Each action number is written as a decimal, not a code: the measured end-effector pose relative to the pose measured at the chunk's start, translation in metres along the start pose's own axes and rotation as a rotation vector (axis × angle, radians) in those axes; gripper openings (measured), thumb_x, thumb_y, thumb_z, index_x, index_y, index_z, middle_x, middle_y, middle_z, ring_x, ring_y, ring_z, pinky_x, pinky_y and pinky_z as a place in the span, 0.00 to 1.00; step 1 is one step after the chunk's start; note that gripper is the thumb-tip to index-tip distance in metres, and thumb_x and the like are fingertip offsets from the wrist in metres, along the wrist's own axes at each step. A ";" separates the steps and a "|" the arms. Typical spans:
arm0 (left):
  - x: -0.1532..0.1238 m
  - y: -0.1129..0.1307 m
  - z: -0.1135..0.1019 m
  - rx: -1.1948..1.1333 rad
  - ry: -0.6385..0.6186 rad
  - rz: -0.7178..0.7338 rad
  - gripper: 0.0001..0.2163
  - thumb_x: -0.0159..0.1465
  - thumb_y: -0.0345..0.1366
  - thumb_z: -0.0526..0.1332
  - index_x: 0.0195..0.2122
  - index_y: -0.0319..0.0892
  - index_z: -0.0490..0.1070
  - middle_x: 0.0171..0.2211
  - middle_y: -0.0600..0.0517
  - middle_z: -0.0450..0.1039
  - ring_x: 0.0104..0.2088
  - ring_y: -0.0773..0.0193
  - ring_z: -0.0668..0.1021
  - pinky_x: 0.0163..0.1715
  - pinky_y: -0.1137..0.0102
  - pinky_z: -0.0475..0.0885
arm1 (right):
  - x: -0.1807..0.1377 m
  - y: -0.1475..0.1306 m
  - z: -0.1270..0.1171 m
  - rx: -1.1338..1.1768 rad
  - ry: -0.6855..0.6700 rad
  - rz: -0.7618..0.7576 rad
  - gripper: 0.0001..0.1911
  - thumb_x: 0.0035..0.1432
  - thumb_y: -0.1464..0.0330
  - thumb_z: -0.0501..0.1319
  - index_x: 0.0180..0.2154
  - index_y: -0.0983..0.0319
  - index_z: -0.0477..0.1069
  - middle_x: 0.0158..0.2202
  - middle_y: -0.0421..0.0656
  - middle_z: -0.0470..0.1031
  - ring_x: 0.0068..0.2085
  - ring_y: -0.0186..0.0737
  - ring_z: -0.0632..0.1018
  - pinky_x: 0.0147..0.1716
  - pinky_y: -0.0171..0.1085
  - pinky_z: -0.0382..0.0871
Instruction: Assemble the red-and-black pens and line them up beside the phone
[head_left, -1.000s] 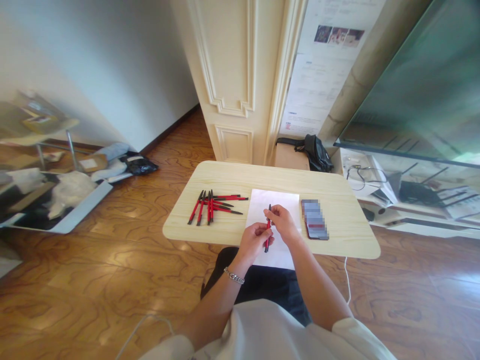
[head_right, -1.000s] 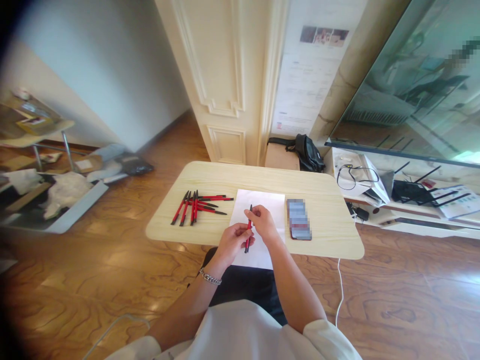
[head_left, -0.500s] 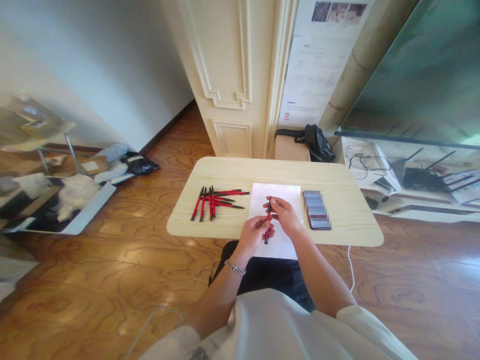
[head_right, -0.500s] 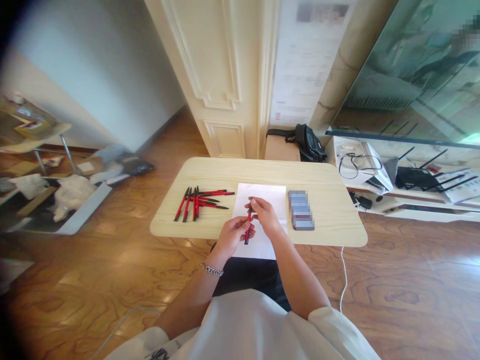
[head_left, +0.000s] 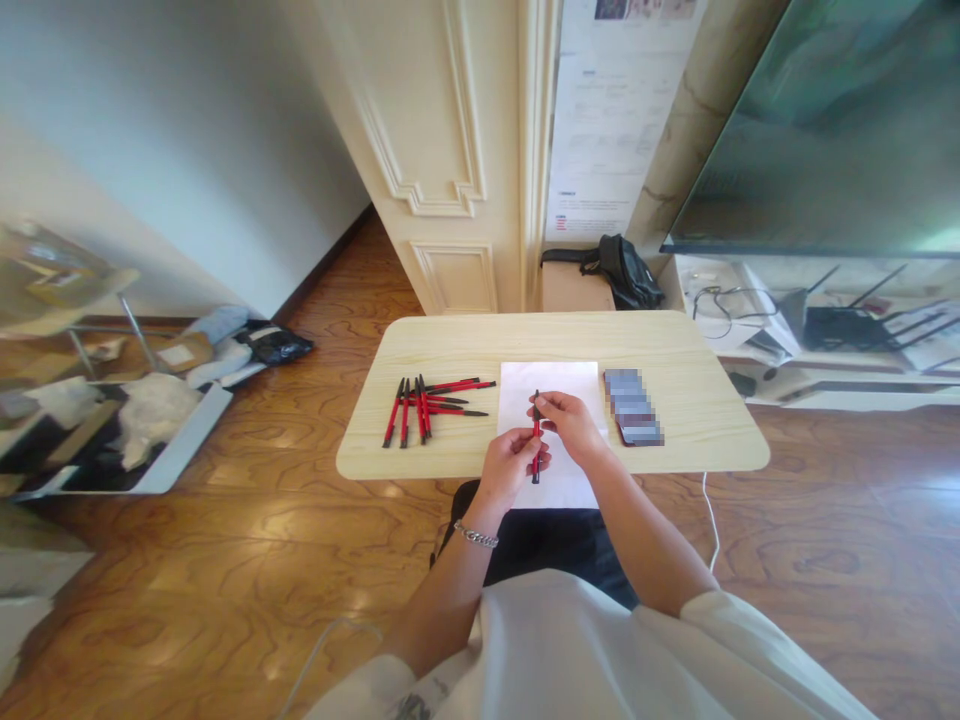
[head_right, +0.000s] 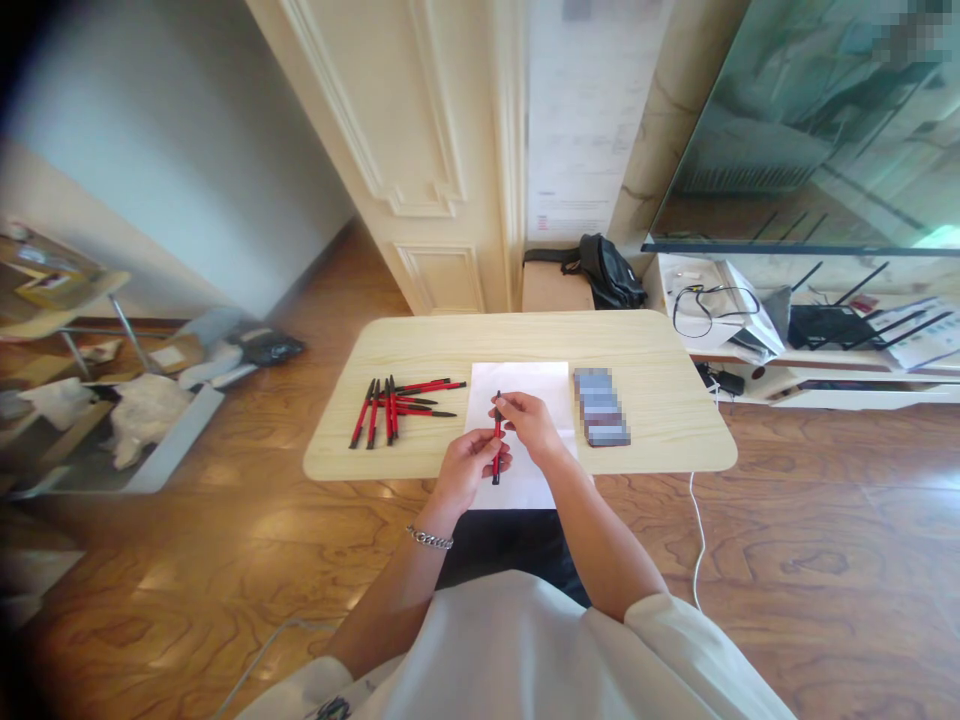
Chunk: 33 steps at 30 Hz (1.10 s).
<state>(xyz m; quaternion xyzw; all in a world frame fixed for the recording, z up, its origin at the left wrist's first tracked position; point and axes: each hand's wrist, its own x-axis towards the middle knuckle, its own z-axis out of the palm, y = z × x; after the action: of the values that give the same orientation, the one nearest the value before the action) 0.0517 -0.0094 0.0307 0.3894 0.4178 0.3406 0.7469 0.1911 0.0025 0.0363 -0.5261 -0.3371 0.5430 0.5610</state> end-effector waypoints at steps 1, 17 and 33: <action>0.000 0.000 0.000 -0.002 0.001 -0.003 0.17 0.52 0.43 0.69 0.38 0.36 0.72 0.30 0.47 0.75 0.28 0.62 0.78 0.34 0.63 0.75 | 0.000 0.000 0.000 -0.018 0.025 -0.011 0.19 0.47 0.54 0.66 0.35 0.61 0.73 0.30 0.43 0.75 0.31 0.35 0.73 0.29 0.34 0.64; 0.001 -0.002 0.003 -0.012 -0.004 0.006 0.18 0.52 0.44 0.69 0.38 0.36 0.72 0.29 0.47 0.75 0.27 0.63 0.78 0.33 0.63 0.75 | -0.003 -0.003 -0.002 0.005 -0.043 0.007 0.21 0.51 0.51 0.62 0.39 0.61 0.73 0.34 0.46 0.77 0.33 0.37 0.75 0.30 0.35 0.65; 0.000 -0.003 0.003 -0.017 -0.026 0.004 0.18 0.53 0.45 0.68 0.38 0.36 0.72 0.29 0.47 0.75 0.28 0.63 0.78 0.32 0.65 0.75 | -0.003 0.000 -0.001 0.017 -0.018 0.001 0.21 0.51 0.52 0.62 0.38 0.61 0.75 0.33 0.45 0.76 0.33 0.39 0.74 0.30 0.36 0.67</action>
<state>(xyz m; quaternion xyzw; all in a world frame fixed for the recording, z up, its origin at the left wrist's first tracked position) 0.0553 -0.0117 0.0293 0.3883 0.4046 0.3405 0.7548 0.1912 -0.0007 0.0366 -0.5168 -0.3372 0.5508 0.5619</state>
